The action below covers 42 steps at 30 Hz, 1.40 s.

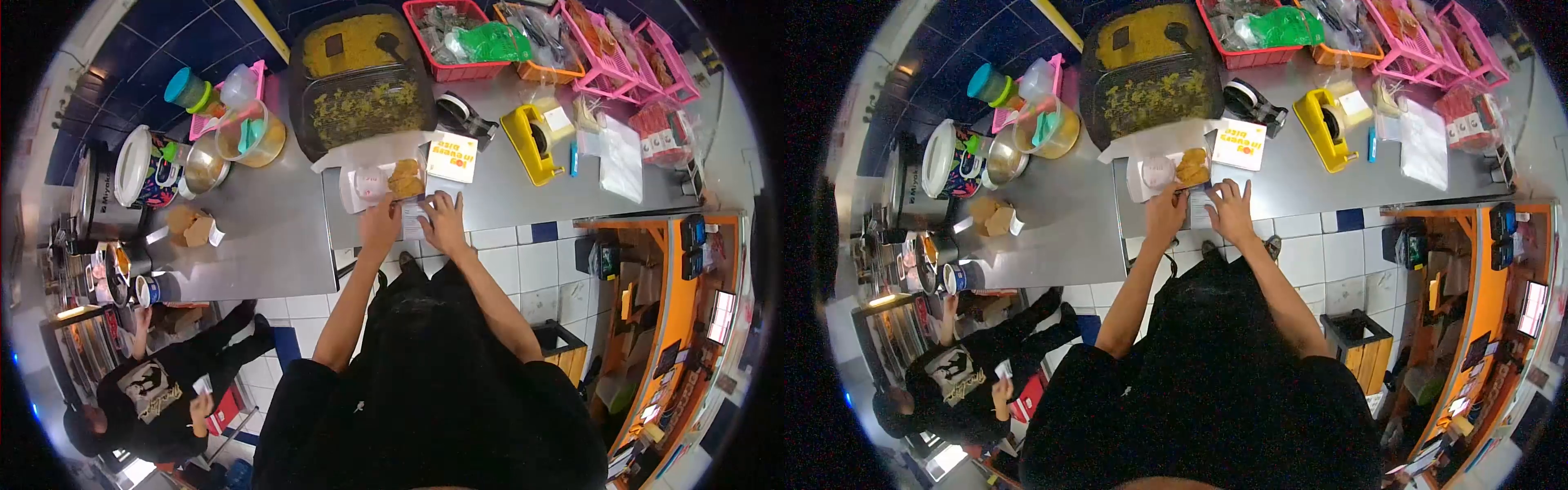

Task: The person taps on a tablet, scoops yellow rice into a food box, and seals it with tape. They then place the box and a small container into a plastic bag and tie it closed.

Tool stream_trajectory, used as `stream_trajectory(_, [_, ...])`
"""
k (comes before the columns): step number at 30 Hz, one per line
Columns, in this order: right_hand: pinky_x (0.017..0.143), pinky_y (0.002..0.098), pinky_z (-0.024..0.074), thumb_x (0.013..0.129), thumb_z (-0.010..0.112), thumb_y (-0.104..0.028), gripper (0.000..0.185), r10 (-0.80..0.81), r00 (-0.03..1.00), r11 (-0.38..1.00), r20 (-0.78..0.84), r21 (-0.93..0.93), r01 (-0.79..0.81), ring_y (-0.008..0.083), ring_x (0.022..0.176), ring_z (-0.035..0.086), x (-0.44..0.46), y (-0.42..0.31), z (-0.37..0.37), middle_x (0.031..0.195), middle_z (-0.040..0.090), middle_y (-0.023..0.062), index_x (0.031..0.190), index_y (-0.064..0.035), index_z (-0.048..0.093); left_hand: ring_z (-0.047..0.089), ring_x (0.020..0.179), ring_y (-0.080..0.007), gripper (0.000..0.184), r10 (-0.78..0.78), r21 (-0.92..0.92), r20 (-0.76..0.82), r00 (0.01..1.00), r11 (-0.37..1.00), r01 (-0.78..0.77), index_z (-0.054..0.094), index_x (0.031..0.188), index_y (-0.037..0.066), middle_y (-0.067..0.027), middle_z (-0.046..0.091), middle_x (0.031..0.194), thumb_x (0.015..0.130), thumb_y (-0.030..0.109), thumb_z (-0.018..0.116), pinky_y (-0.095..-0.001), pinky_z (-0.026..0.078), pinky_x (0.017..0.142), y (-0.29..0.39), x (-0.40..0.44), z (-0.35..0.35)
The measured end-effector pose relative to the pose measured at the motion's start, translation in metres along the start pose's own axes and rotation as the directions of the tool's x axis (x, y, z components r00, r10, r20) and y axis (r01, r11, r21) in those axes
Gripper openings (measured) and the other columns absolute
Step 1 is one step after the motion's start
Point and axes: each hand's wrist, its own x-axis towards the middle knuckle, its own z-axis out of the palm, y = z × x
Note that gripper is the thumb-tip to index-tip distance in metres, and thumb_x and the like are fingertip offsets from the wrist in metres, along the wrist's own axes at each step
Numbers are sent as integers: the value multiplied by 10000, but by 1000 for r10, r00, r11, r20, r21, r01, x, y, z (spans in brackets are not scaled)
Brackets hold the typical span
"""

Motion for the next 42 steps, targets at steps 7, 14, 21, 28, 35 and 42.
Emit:
stream_trajectory(7, [1144,602,203,841,684,-203,434,12,998,997,-66,72,-7,313,1301,445,-16,-4,0,1311,535,113,1249,-88,590,672,673,-329,230,-59,-220,-85,995,975,39,616,1108,106,-123,707,874,884,153,638,-450,531,619,30,-33,-12])
stream_trajectory(14, [1158,602,173,842,676,-212,529,-1,1000,996,-5,89,2,328,1327,414,-15,-1,-10,1390,470,121,1336,-98,525,548,1136,-328,354,220,71,3,976,973,-219,604,1175,71,-128,595,1242,828,125,646,-453,435,943,3,-48,21])
stream_trajectory(21, [541,383,441,872,691,-143,181,387,904,883,-181,356,-306,292,532,565,-66,59,-76,598,588,131,760,-24,612,535,1118,-337,455,244,123,7,970,962,-243,586,1263,87,-110,602,1224,817,129,666,-461,422,929,8,-47,22])
stream_trajectory(28, [597,302,453,921,618,-74,148,572,701,815,-426,398,-422,161,589,527,-93,219,-183,640,554,90,797,6,609,524,1162,-395,437,229,185,9,973,956,-227,582,1259,45,-200,600,1199,831,75,666,-468,428,984,-18,-61,46])
stream_trajectory(35, [570,353,428,935,611,-106,210,374,491,904,-787,190,-384,215,603,611,50,438,-399,639,576,140,764,16,611,516,1179,-436,393,-8,282,-269,963,956,87,532,1285,-44,-240,568,1248,959,174,513,-453,445,971,93,-71,61])
stream_trajectory(42, [818,364,511,909,616,-173,444,366,712,929,-600,195,-314,258,926,660,228,706,-455,1056,677,181,1315,-7,544,591,864,-235,165,-438,133,-245,865,868,478,584,1039,-17,-117,608,891,928,101,548,-361,495,803,60,-200,166])
